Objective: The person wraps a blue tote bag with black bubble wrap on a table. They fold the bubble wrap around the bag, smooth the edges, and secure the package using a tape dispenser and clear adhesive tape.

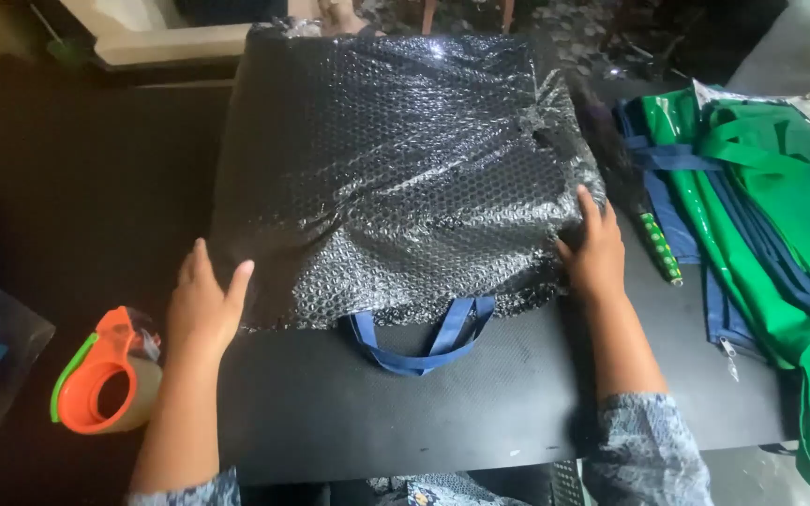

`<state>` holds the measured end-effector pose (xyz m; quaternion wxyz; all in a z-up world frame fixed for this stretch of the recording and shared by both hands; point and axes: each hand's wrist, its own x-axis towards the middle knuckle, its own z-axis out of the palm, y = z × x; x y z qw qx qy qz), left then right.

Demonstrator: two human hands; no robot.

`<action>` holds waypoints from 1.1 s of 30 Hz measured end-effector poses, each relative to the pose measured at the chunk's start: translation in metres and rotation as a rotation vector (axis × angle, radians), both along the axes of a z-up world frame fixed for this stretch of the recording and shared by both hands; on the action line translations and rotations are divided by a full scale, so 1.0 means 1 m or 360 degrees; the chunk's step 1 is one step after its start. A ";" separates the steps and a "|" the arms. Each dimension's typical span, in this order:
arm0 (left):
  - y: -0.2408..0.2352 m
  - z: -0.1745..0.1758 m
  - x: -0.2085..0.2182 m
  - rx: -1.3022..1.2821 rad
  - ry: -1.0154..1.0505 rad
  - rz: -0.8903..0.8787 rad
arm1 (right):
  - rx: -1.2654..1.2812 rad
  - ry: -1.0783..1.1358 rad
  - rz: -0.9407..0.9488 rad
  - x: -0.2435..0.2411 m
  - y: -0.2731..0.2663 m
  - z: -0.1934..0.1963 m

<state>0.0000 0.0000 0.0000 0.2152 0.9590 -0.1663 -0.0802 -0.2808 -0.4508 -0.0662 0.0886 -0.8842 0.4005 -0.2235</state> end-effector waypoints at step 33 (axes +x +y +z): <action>-0.007 -0.065 -0.183 -0.1699 0.0363 -0.1094 | 0.1075 -0.1316 0.0092 -0.137 0.128 -0.046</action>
